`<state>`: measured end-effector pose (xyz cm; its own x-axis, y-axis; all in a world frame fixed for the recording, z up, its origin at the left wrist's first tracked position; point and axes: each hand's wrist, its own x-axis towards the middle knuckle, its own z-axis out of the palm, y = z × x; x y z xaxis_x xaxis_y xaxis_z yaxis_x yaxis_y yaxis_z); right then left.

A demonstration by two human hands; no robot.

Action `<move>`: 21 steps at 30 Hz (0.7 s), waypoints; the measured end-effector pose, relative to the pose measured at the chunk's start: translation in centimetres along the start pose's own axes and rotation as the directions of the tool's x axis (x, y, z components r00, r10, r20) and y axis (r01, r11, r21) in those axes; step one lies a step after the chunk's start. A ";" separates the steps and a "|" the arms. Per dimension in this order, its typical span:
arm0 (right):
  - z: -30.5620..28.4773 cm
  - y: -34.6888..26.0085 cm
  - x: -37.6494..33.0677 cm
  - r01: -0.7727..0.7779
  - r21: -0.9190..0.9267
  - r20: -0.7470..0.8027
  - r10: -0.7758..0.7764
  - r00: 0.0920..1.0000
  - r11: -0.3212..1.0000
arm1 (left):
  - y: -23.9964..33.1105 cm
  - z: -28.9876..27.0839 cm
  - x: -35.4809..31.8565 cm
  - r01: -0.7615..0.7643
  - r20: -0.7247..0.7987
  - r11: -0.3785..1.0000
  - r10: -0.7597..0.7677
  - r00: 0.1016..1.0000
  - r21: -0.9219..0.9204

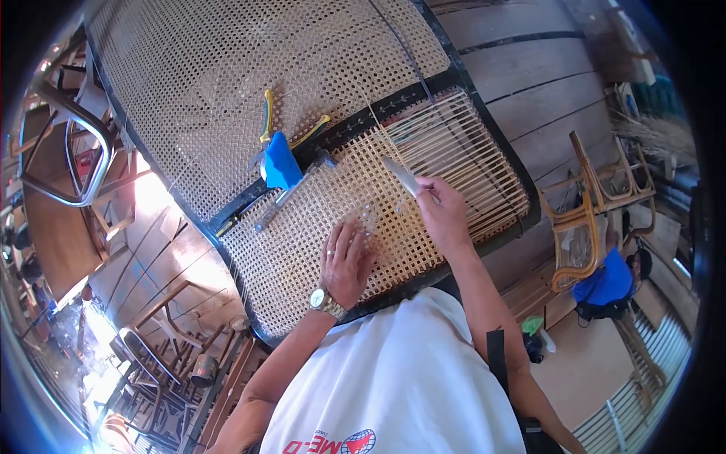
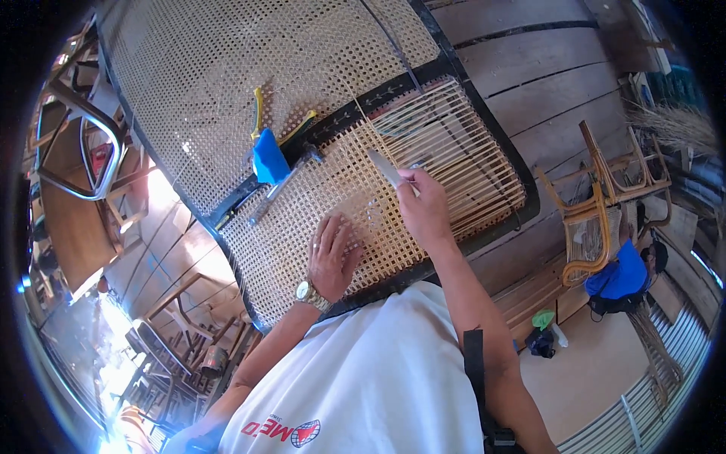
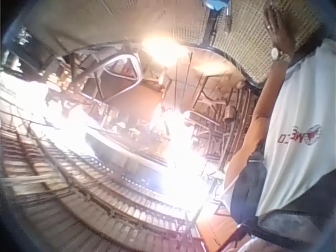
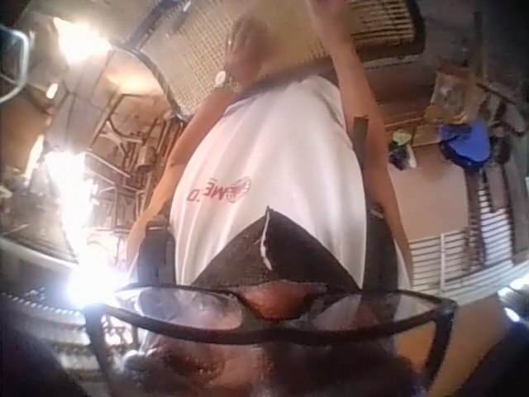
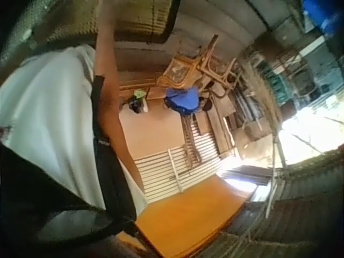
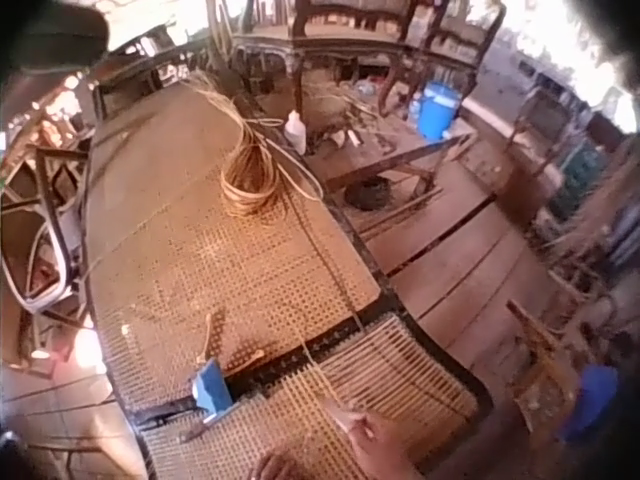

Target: The recorder is weaving and repairing a wicker chair seat.

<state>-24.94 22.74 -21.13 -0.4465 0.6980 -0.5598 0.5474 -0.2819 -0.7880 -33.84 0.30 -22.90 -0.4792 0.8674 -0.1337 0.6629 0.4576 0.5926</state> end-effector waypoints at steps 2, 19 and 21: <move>-0.3 0.1 0.4 -0.029 0.019 0.041 0.028 0.999 0.999 | -0.1 0.0 -0.3 -0.011 -0.021 0.999 0.010 1.000 -0.032; -1.1 0.9 0.4 0.092 -0.010 0.073 -0.091 0.993 0.996 | -0.4 0.2 -0.6 0.002 -0.020 1.000 -0.002 1.000 -0.008; -2.0 0.6 -0.1 0.078 0.007 0.088 -0.078 0.993 0.997 | -0.7 0.1 -0.6 0.004 -0.020 1.000 -0.004 1.000 -0.009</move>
<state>-23.16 23.83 -21.08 -0.5486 0.6571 -0.5170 0.5062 -0.2311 -0.8308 -33.94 -0.49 -23.31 -0.4934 0.8614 -0.1206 0.6559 0.4595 0.5989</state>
